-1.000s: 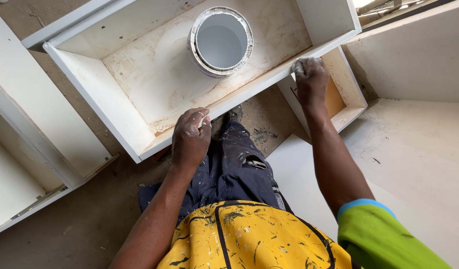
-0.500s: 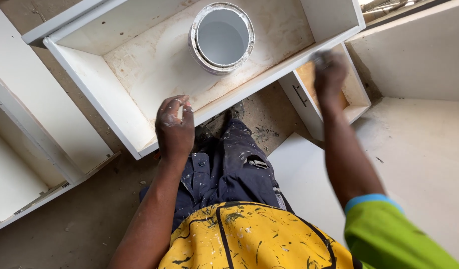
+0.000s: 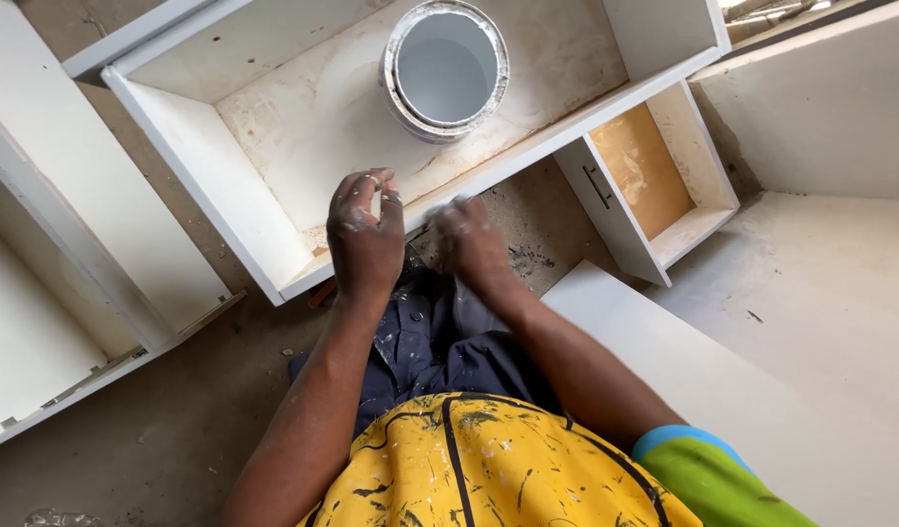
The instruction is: Applying white filler to the joints and edges of a white cabinet frame using fingers to seal gaps.
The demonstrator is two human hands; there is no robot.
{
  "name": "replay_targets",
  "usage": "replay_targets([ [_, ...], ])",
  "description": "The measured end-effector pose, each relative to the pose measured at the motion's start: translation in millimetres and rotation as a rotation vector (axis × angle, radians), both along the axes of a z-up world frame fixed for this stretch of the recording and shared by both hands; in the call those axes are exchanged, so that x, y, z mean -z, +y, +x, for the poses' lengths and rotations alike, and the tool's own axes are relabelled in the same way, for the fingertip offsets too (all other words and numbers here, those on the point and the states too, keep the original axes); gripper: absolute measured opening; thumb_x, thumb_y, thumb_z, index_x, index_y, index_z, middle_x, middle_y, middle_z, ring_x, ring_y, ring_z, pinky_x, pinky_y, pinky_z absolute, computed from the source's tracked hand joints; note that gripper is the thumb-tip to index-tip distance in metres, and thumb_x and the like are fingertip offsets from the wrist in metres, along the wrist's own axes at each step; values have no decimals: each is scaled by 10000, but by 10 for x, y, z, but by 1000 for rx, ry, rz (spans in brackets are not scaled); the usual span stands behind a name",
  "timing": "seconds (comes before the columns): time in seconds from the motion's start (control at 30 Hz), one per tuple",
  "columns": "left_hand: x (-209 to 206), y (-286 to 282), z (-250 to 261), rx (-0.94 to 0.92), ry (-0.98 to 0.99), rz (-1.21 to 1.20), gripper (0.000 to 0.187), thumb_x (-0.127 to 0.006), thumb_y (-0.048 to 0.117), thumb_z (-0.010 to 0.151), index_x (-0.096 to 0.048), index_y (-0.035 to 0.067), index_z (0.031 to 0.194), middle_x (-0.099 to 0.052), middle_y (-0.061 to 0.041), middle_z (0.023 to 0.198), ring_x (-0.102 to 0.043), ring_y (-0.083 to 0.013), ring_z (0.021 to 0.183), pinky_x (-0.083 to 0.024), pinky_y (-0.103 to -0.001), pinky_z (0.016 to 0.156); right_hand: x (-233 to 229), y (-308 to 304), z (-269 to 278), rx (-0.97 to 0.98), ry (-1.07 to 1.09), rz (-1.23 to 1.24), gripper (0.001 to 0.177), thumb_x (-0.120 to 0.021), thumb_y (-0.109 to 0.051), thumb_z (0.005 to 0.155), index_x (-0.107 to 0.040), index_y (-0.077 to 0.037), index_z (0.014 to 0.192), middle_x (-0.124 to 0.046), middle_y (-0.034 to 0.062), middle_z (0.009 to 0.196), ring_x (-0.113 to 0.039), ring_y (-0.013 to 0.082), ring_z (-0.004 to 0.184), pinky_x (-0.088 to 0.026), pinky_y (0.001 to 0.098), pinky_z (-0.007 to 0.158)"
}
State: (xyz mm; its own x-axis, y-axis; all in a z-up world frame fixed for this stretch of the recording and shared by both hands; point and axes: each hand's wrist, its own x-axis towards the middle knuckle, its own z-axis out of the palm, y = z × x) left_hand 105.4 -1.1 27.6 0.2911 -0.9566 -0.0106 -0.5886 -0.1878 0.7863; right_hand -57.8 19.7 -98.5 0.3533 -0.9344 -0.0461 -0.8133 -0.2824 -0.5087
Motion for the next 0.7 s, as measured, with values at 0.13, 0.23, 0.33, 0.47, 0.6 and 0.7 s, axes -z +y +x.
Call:
replay_targets([
  [0.13,132,-54,-238,64,28,-66,176,-606,29,983,-729,47,1107,-684,-117,1031,-704,-367,1035,-589,-487,848,354,-620,-962,166,42,-298,79,-697,-163,875,-735,-187,940,-574,69,958,-639,313,931,-576,405,655],
  [0.23,122,-99,-404,82,65,-46,187,-598,12,993,-725,50,1125,-679,-117,1025,-693,-373,1059,-588,-503,881,386,-1183,-1789,364,119,-184,96,-711,-192,923,-745,-136,994,-614,101,1009,-677,347,934,-606,444,765],
  [0.33,164,-121,-503,95,75,7,199,-586,12,992,-724,68,1125,-676,-112,1040,-690,-364,1066,-587,-517,893,556,-1732,-2661,333,275,-420,74,-706,-93,890,-747,-151,911,-599,95,881,-623,339,860,-576,436,725],
  [0.47,212,-187,-586,85,32,18,184,-615,44,986,-738,102,1109,-687,-87,1046,-695,-340,1076,-585,-494,904,414,-2078,-3174,570,166,-316,45,-751,-223,916,-726,-190,935,-646,70,843,-670,335,863,-574,484,755],
  [0.6,235,-275,-699,69,33,11,191,-604,36,994,-734,89,1123,-692,-105,1060,-695,-344,1081,-577,-492,921,319,-1634,-2570,514,19,-70,160,-687,-201,988,-736,-133,1124,-724,96,930,-715,287,890,-582,420,808],
  [0.7,205,-413,-893,113,47,21,147,-614,55,983,-724,72,1080,-687,-95,1041,-700,-340,1067,-579,-489,900,231,-975,-1289,277,21,65,169,-705,-154,882,-766,-92,1027,-716,157,957,-695,362,969,-582,471,813],
])
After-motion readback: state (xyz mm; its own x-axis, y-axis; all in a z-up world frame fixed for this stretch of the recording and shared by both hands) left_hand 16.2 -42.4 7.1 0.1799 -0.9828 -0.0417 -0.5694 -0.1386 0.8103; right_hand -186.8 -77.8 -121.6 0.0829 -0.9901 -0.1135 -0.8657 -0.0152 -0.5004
